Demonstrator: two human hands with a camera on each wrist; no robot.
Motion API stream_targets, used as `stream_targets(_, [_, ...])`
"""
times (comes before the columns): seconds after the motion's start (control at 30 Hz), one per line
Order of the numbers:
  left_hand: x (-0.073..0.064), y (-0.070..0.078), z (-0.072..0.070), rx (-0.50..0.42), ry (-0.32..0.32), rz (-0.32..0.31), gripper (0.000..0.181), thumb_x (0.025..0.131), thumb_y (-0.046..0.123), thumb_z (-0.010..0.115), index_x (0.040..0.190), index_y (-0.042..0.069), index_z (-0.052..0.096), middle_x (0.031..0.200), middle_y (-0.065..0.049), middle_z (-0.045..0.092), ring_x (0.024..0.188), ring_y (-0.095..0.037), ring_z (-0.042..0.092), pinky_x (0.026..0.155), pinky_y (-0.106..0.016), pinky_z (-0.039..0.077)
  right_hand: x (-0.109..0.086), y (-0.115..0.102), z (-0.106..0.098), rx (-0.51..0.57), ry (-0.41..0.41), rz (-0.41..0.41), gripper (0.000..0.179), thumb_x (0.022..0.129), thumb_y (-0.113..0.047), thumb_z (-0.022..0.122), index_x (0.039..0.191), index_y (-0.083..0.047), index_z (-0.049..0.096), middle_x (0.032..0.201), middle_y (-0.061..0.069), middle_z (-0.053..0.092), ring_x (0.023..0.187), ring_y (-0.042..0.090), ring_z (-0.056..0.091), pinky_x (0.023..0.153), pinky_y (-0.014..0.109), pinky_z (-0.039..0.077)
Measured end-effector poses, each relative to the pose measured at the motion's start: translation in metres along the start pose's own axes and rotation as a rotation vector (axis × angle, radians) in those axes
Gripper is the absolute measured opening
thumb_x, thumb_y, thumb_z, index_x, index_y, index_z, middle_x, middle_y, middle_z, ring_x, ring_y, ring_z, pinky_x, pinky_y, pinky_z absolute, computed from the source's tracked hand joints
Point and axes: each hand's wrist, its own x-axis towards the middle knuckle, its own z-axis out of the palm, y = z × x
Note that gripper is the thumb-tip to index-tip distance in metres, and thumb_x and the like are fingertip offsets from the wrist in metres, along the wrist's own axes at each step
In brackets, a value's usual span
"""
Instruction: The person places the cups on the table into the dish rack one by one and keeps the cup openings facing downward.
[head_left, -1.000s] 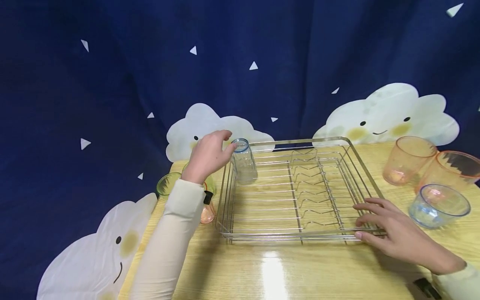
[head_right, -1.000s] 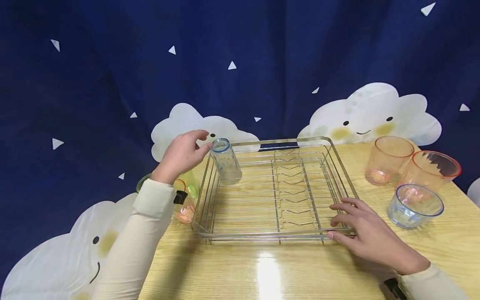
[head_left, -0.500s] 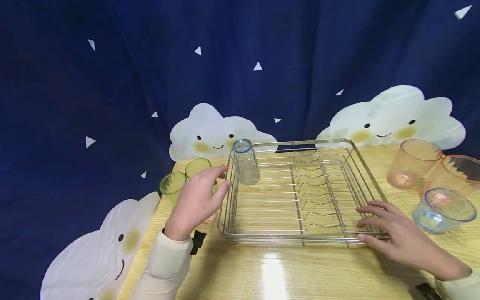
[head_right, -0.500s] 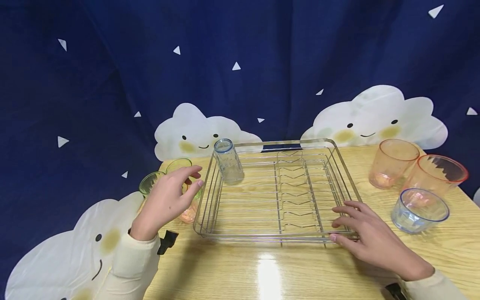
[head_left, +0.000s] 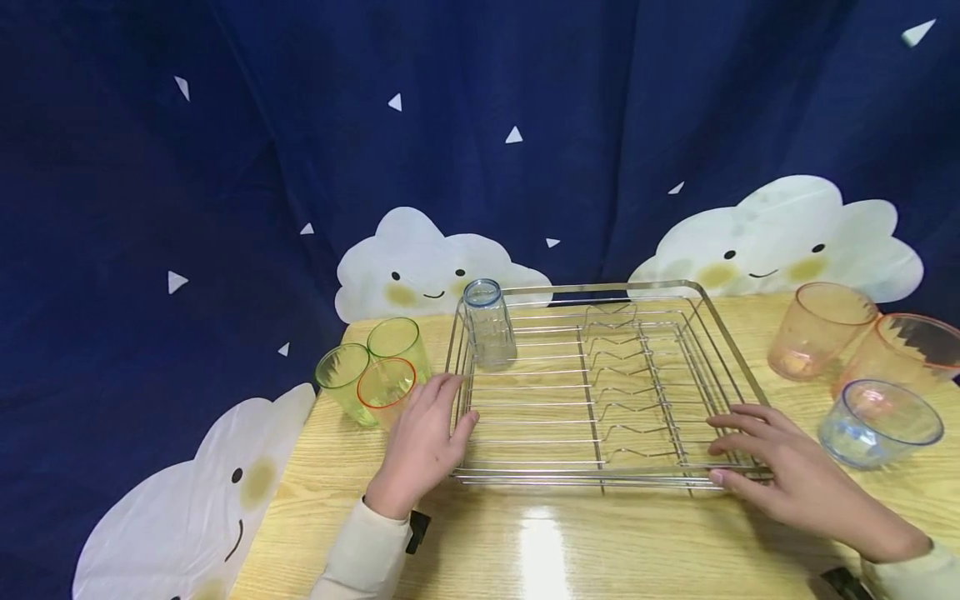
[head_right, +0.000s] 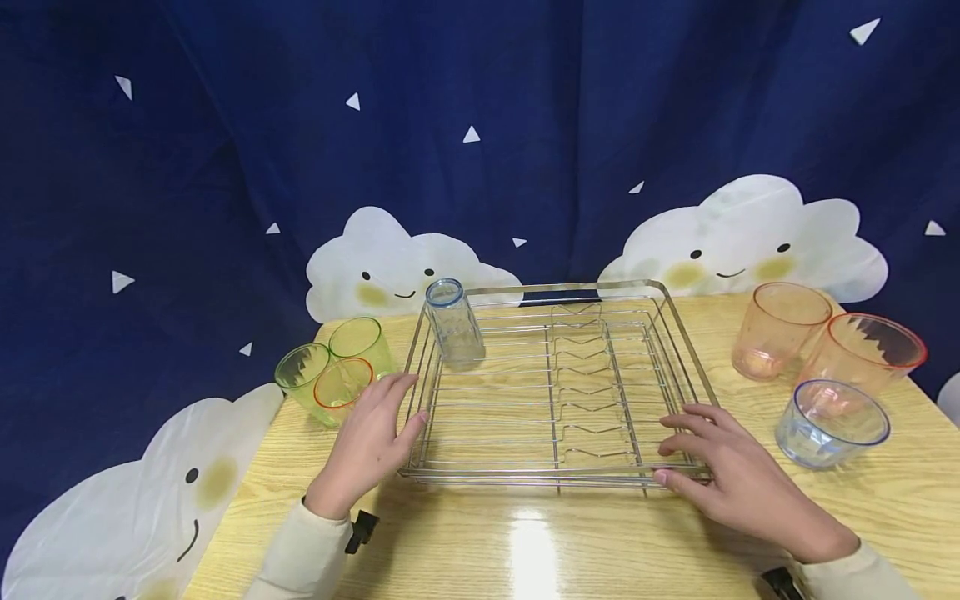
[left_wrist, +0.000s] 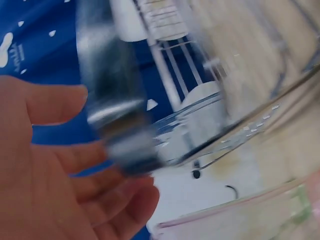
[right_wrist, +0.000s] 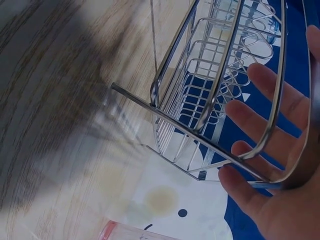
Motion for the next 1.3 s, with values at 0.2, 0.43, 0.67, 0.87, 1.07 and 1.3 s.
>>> stream_targets(0.2, [-0.005,-0.007,0.02,-0.035,0.039,-0.038,0.058,0.095,0.031,0.064,0.142,0.0,0.049,0.146,-0.021,0.048,0.136,-0.038,0.046,0.104,-0.055,0.047,0.0,-0.001,-0.001,-0.001,0.007,0.002,0.027,0.068,-0.035,0.087,0.091,-0.028,0.074,0.12,0.001,0.068,0.122,0.018,0.044,0.107,-0.001,0.007])
stream_targets(0.43, [-0.009,-0.013,0.038,-0.163,-0.017,-0.175,0.067,0.099,0.031,0.057,0.151,-0.003,0.033,0.155,-0.025,0.036,0.141,-0.043,0.04,0.112,-0.056,0.039,-0.002,-0.003,0.0,0.002,0.01,0.007,0.028,0.068,-0.034,0.087,0.091,-0.029,0.073,0.12,-0.001,0.067,0.122,0.02,0.046,0.107,-0.001,0.007])
stream_targets(0.67, [-0.011,-0.018,0.048,-0.309,-0.026,-0.269,0.067,0.1,0.027,0.052,0.155,0.001,0.024,0.151,-0.019,0.044,0.111,-0.034,0.063,0.095,-0.053,0.05,0.0,-0.003,-0.002,0.004,0.018,-0.001,0.029,0.067,-0.033,0.088,0.091,-0.028,0.073,0.12,0.0,0.067,0.121,0.02,0.046,0.108,-0.001,0.008])
stream_targets(0.87, [-0.01,-0.02,0.048,-0.304,-0.02,-0.261,0.064,0.102,0.025,0.048,0.155,0.001,0.024,0.145,-0.015,0.051,0.102,-0.029,0.065,0.089,-0.051,0.051,0.003,-0.003,-0.003,0.01,0.017,0.0,0.028,0.068,-0.033,0.087,0.091,-0.028,0.072,0.12,0.001,0.067,0.12,0.021,0.046,0.106,-0.001,0.009])
stream_targets(1.07, [-0.009,-0.021,0.049,-0.295,-0.03,-0.251,0.063,0.102,0.025,0.047,0.155,0.001,0.024,0.144,-0.015,0.051,0.11,-0.032,0.064,0.093,-0.053,0.05,0.002,-0.003,-0.005,0.028,0.001,0.006,0.03,0.069,-0.03,0.087,0.095,-0.029,0.071,0.122,0.002,0.066,0.123,0.017,0.045,0.105,0.001,0.01])
stream_targets(1.3, [-0.008,-0.021,0.049,-0.31,-0.046,-0.26,0.064,0.103,0.028,0.045,0.156,0.002,0.022,0.146,-0.015,0.05,0.118,-0.036,0.06,0.097,-0.054,0.049,0.006,0.002,-0.029,0.059,0.032,0.051,0.032,0.072,-0.02,0.085,0.099,-0.028,0.07,0.125,0.007,0.064,0.136,-0.004,0.033,0.113,0.008,0.01])
